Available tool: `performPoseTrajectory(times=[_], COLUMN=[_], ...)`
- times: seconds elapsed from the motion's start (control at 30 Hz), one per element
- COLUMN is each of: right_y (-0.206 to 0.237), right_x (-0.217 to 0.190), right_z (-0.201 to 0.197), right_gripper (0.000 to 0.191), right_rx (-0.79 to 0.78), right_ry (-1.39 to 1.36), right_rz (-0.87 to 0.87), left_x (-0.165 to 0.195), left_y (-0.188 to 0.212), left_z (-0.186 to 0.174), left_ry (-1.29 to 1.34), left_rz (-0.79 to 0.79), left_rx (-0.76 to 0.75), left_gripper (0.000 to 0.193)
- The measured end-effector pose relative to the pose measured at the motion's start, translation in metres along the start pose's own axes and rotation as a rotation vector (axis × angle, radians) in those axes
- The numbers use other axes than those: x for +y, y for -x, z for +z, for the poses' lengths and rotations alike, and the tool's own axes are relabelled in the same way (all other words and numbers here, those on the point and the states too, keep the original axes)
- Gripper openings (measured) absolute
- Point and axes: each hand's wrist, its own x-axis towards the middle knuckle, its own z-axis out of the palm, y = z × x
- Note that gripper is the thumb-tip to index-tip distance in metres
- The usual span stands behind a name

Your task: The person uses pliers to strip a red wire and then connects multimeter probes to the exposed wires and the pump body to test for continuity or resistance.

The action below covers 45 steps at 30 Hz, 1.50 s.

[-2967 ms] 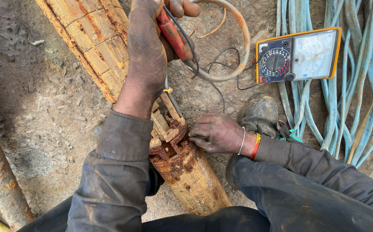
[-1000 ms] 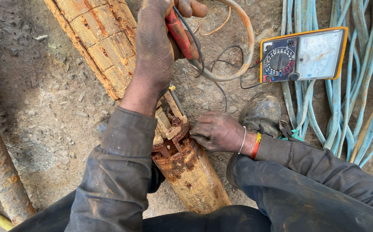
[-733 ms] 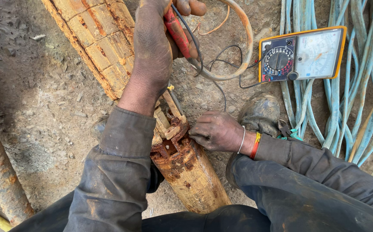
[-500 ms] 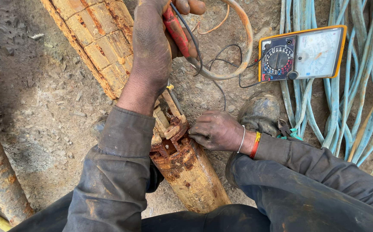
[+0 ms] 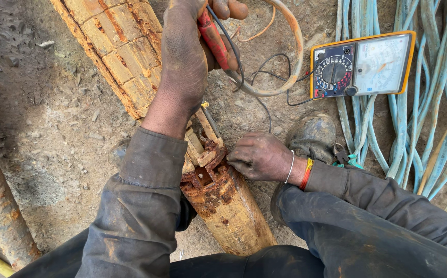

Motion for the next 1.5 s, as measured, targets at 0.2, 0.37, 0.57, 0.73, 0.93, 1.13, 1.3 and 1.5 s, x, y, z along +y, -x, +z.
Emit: performPoseTrajectory(times=[0.2, 0.37, 0.57, 0.73, 0.93, 1.13, 1.3, 1.5], right_y=[0.003, 0.009, 0.021, 0.025, 0.025, 0.026, 0.026, 0.025], right_x=[0.003, 0.009, 0.020, 0.024, 0.025, 0.025, 0.026, 0.027], right_z=[0.003, 0.010, 0.020, 0.026, 0.029, 0.029, 0.029, 0.030], right_gripper=[0.015, 0.015, 0.015, 0.017, 0.014, 0.015, 0.014, 0.015], right_rx=[-0.019, 0.004, 0.032, 0.025, -0.003, 0.003, -0.016, -0.028], right_ry=[-0.015, -0.009, -0.032, -0.018, 0.009, 0.011, 0.001, 0.011], right_rz=[0.042, 0.017, 0.012, -0.003, 0.015, -0.005, 0.002, 0.006], left_x=[0.002, 0.005, 0.005, 0.006, 0.006, 0.007, 0.006, 0.001], left_y=[-0.001, 0.000, -0.001, -0.002, -0.004, -0.002, -0.001, 0.000], left_z=[-0.003, 0.000, 0.003, 0.004, 0.004, 0.005, 0.005, 0.002], left_ry=[-0.009, -0.045, -0.073, 0.005, -0.005, -0.023, -0.051, 0.006], left_rz=[-0.004, 0.012, 0.046, 0.010, -0.017, -0.032, -0.022, -0.044], left_rx=[-0.010, -0.011, -0.002, 0.006, 0.018, 0.024, 0.028, 0.026], left_gripper=[0.038, 0.040, 0.039, 0.037, 0.040, 0.040, 0.038, 0.040])
